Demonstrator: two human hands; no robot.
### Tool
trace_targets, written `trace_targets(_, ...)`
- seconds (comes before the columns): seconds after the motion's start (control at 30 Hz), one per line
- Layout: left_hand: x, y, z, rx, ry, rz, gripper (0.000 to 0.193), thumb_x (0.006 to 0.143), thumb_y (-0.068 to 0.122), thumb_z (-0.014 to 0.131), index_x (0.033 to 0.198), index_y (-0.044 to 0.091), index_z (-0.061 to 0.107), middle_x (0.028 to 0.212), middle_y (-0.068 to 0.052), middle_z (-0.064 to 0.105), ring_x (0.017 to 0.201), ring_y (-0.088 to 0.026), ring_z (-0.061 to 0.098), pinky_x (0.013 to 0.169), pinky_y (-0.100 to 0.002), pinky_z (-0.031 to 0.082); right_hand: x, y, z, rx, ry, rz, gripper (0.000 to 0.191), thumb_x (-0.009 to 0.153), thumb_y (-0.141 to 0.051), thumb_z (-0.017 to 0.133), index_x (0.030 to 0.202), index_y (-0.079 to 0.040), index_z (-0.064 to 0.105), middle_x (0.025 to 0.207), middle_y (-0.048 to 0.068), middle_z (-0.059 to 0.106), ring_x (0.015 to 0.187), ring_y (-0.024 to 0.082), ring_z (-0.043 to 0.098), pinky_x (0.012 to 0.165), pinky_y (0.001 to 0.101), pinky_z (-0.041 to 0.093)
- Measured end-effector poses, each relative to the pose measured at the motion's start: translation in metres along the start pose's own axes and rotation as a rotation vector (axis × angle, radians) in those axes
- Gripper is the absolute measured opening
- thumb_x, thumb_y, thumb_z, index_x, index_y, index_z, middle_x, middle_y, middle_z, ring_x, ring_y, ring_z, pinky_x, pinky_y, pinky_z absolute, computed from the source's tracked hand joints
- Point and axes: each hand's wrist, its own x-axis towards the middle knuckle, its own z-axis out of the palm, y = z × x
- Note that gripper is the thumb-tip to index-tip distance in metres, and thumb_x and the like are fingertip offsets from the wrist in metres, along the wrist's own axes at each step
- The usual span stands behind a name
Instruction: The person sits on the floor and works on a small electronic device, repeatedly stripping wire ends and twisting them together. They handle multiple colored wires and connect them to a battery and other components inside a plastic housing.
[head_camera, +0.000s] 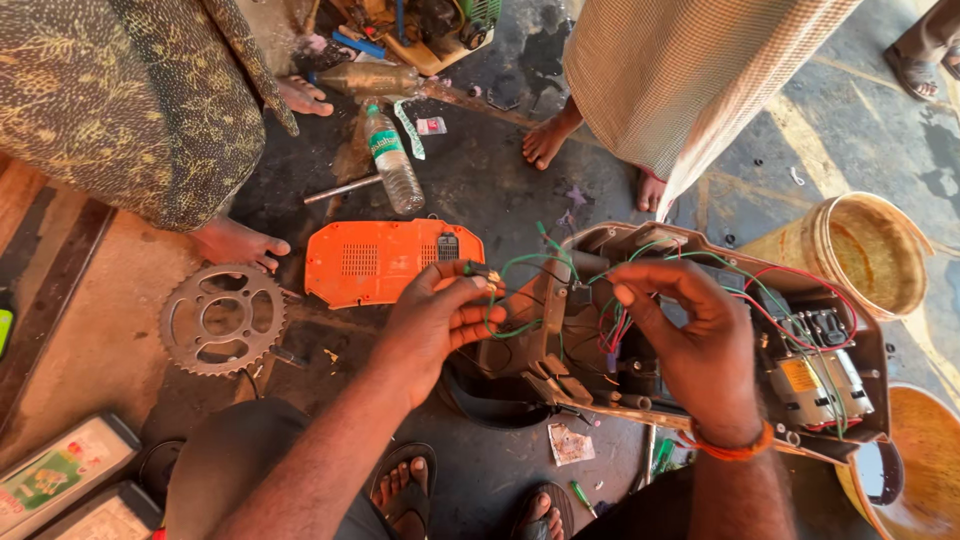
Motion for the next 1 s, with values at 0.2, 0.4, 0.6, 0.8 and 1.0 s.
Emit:
trace_targets(0.2, 0.002, -0.011, 0.004, 0.036, -0.022, -0.068, 0.024, 0.092, 0.023, 0.063, 0.113, 0.011, 0.059, 0.105, -0.006, 0.074, 0.09, -0.015, 0.072, 0.081, -0.032, 0.058, -0.004, -0.017, -0.018, -0.201, -0.142, -0.139, 0.019, 0.087, -0.008, 0.078, 0.105, -0.004, 0.073, 0.105, 0.006, 0.077, 0.096, 0.017, 0.074, 0.085, 0.0303, 0.057)
trace_targets(0.4, 0.005, -0.013, 0.003, -0.063, -0.073, -0.087, 0.021, 0.093, 0.023, 0.063, 0.109, 0.01, 0.061, 0.105, -0.005, 0.073, 0.091, -0.014, 0.071, 0.083, -0.033, 0.057, -0.016, -0.027, -0.018, -0.38, -0.299, -0.282, 0.024, 0.076, -0.024, 0.084, 0.093, -0.01, 0.075, 0.12, 0.007, 0.07, 0.117, 0.03, 0.063, 0.098, 0.0438, 0.05)
trace_targets(0.6, 0.004, -0.012, 0.003, -0.072, -0.077, -0.08, 0.019, 0.093, 0.024, 0.063, 0.106, 0.011, 0.061, 0.104, -0.005, 0.074, 0.091, -0.015, 0.071, 0.083, -0.033, 0.057, -0.02, -0.028, -0.021, -0.531, -0.351, -0.373, 0.014, 0.076, -0.023, 0.079, 0.085, -0.013, 0.074, 0.13, 0.009, 0.065, 0.131, 0.036, 0.052, 0.113, 0.0567, 0.035)
trace_targets(0.8, 0.005, -0.014, 0.006, -0.048, -0.055, -0.1, 0.021, 0.093, 0.024, 0.063, 0.108, 0.011, 0.061, 0.105, -0.006, 0.074, 0.089, -0.015, 0.07, 0.082, -0.033, 0.057, -0.018, -0.029, -0.032, -0.511, -0.257, -0.29, 0.016, 0.079, -0.019, 0.078, 0.088, -0.009, 0.069, 0.125, 0.007, 0.068, 0.123, 0.034, 0.06, 0.108, 0.0506, 0.043)
trace_targets(1.0, 0.002, -0.017, 0.008, -0.023, -0.03, -0.139, 0.023, 0.092, 0.023, 0.063, 0.111, 0.01, 0.062, 0.106, -0.006, 0.075, 0.089, -0.014, 0.071, 0.082, -0.034, 0.057, -0.018, -0.03, -0.035, -0.509, -0.235, -0.243, 0.015, 0.08, -0.017, 0.078, 0.089, -0.009, 0.069, 0.122, 0.005, 0.07, 0.118, 0.033, 0.063, 0.1, 0.0454, 0.049)
